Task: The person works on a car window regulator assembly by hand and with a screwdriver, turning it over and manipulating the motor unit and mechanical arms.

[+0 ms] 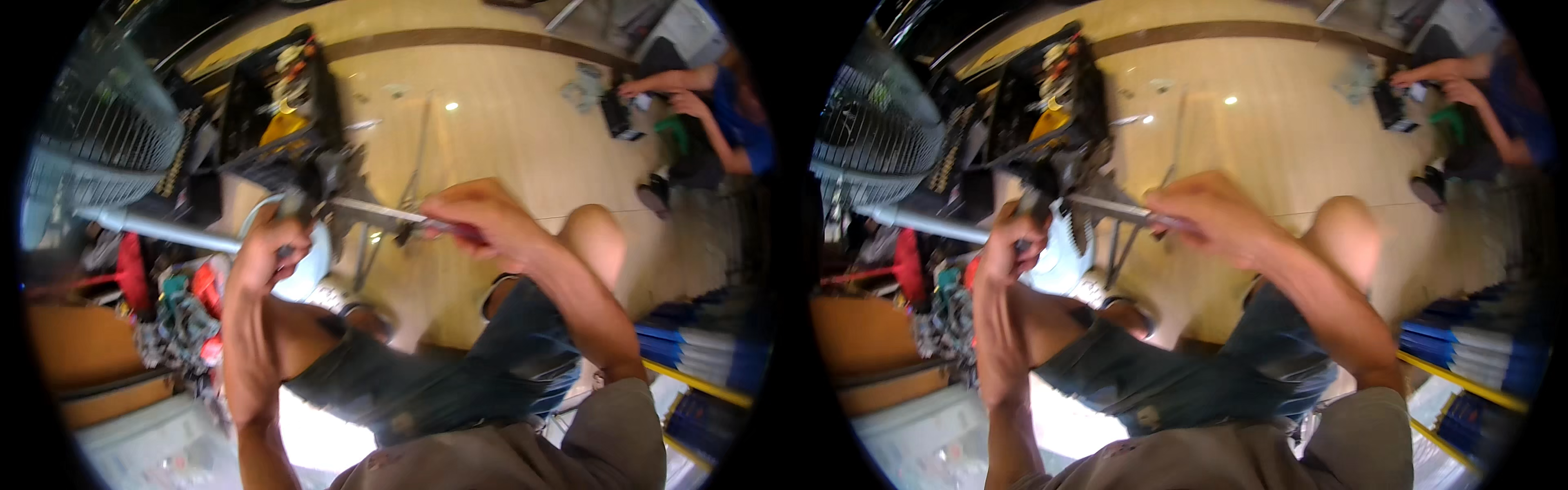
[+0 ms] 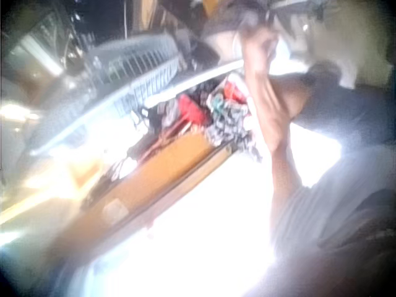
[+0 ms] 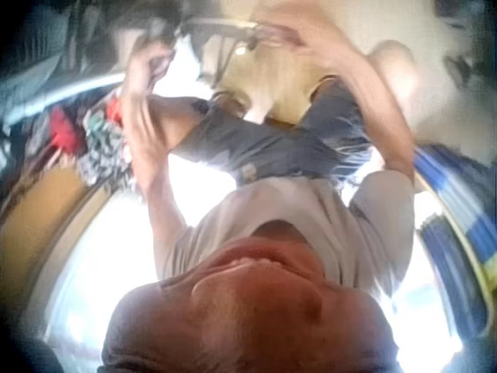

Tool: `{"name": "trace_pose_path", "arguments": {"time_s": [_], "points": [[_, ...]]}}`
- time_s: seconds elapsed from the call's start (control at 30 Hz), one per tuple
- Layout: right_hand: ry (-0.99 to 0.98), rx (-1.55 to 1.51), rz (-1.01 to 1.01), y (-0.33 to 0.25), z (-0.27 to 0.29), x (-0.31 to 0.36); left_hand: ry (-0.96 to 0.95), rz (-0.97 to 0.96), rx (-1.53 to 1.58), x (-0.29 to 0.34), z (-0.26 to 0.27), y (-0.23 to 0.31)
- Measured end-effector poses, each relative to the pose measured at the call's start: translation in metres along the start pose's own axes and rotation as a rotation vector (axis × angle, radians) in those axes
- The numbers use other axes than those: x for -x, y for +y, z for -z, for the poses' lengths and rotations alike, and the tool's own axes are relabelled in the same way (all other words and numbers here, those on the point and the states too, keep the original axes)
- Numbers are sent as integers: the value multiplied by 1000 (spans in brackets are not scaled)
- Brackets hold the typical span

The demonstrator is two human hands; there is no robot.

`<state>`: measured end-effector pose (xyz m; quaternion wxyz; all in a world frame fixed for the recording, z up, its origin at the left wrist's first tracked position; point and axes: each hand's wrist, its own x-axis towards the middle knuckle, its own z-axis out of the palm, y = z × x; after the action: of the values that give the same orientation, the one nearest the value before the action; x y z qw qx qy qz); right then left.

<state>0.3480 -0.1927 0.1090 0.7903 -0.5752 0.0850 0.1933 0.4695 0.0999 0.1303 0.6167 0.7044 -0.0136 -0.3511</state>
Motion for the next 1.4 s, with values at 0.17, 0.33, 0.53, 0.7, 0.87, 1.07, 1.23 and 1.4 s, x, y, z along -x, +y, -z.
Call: {"name": "trace_pose_path", "arguments": {"time_s": [0.17, 0.33, 0.53, 0.7, 0.87, 1.07, 1.23, 1.4], "points": [[-16, 469, 187, 20, 4, -12, -40, -38, 13, 0, 2, -10], [390, 1533, 809, 24, -22, 2, 7, 29, -60, 1, -9, 1], [137, 374, 324, 19, -1, -9, 13, -5, -82, -6, -13, 1], [-97, 242, -90, 5, 3, -6, 13, -15, -79, -4, -9, 0], [163, 1289, 434, 4, -20, 5, 40, -13, -110, -5, -6, -1], [370, 1484, 626, 20, -24, 4, 26, -24, -93, -1, -6, -1], [-151, 56, -208, 3, 8, -5, -6, -32, -102, 4, -12, 4], [75, 1016, 296, 9, -9, 1, 29, -37, -127, 0, -16, 6]]}}
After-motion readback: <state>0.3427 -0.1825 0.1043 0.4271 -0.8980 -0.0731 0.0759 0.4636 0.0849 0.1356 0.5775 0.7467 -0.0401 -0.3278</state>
